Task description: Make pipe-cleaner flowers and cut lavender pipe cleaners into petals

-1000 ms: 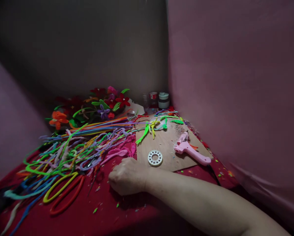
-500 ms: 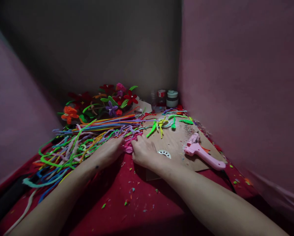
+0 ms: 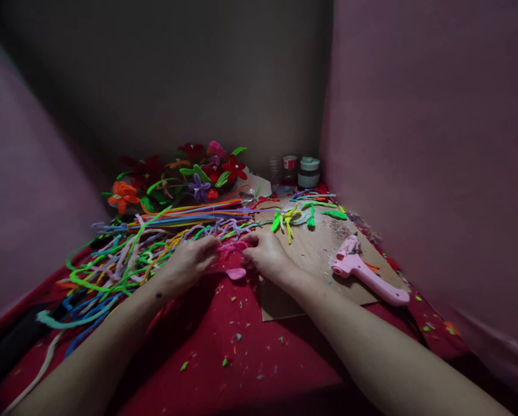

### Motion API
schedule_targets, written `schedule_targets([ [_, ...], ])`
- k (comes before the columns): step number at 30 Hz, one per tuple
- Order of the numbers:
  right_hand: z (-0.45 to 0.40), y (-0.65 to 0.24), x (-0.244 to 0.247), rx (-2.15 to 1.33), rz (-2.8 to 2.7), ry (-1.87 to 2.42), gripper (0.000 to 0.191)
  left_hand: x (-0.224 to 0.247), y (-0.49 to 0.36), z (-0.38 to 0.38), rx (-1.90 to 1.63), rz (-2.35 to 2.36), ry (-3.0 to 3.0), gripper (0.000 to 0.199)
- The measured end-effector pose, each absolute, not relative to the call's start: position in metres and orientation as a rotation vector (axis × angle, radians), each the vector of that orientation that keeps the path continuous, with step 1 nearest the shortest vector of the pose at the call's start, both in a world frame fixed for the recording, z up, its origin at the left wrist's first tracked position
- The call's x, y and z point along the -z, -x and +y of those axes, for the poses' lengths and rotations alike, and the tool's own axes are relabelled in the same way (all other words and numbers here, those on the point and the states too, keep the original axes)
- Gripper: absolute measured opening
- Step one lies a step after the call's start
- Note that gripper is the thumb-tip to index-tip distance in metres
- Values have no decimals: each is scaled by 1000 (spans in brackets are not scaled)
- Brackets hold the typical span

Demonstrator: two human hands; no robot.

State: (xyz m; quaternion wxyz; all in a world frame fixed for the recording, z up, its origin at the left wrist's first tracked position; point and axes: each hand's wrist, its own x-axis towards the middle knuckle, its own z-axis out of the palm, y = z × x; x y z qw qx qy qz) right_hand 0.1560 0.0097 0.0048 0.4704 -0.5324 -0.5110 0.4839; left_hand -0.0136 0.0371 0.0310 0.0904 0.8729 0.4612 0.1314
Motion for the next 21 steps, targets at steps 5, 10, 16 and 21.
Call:
schedule_targets([
  [5, 3, -165, -18, -1241, -1109, 1170, 16, -30, 11, 38, -548, 1375, -2484, 22],
  [10, 7, -176, -19, -1132, -964, 1124, 21, -31, 6, 47, -543, 1333, -2527, 21],
  [16, 10, -177, -17, -1209, -890, 1037, 32, -37, -14, 61, -347, 1191, -2442, 18],
  [21, 9, -174, -13, -1331, -918, 996, 41, -35, -34, 62, -523, 1139, -2252, 18],
])
